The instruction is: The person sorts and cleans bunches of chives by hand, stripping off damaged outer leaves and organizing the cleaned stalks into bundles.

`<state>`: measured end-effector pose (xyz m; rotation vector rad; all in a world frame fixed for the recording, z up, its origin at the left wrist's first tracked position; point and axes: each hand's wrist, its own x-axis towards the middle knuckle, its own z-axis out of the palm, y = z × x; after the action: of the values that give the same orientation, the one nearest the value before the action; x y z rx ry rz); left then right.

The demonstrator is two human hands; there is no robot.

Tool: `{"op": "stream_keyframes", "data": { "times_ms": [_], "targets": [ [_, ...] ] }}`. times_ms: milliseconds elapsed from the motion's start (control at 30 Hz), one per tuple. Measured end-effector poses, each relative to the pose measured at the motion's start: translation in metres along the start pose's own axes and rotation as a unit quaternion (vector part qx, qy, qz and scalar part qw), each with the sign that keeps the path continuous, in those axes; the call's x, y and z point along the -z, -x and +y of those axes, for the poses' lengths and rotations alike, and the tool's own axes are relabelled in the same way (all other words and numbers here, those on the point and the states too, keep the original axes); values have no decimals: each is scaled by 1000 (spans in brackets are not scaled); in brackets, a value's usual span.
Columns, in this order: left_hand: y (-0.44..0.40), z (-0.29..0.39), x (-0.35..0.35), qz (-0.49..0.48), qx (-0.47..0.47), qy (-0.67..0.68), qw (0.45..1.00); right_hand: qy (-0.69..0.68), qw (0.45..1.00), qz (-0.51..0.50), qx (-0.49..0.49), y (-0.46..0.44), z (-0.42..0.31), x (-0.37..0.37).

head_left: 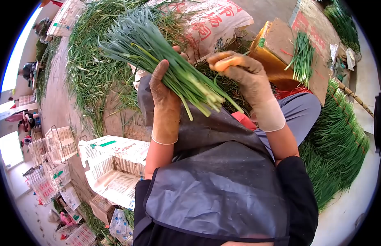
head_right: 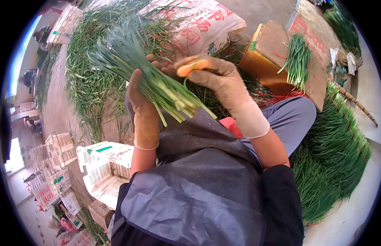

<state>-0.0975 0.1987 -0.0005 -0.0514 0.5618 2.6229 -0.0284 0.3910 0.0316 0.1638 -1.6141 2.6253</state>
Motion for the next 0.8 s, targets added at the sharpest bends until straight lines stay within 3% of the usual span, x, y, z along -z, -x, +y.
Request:
{"op": "stream_keyframes", "data": {
  "times_ms": [33, 100, 167, 233, 333, 500, 533, 633, 700, 800],
  "targets": [
    [1, 1, 3, 0, -1, 0, 1000, -45, 999, -1, -21, 3, 3, 14],
    [5, 5, -2, 116, -49, -90, 988, -111, 992, -7, -55, 7, -2, 30],
    [4, 8, 3, 88, -54, -68, 992, -103, 990, 56, -83, 5, 6, 48],
    [3, 8, 5, -1, -14, 18, 1000, -136, 987, 55, -68, 1, 21, 61],
    [7, -1, -12, -22, 8, 32, 999, -44, 984, 100, -142, -6, 3, 25],
    [2, -12, -4, -103, 61, -15, 993, 30, 996, 28, -81, -33, 18, -2],
    [3, -14, -4, -54, 23, -76, 995, 75, 994, 15, -83, -35, 18, -6],
    [4, -15, -12, -15, 2, -38, 999, 93, 994, 3, -51, -32, 14, -8],
    [4, -14, -12, -12, -9, -20, 1000, 46, 996, 3, -76, -27, 9, 0],
    [-4, -9, 0, -41, -4, 73, 996, -164, 982, -49, -77, -13, 7, 26]
  ]
}}
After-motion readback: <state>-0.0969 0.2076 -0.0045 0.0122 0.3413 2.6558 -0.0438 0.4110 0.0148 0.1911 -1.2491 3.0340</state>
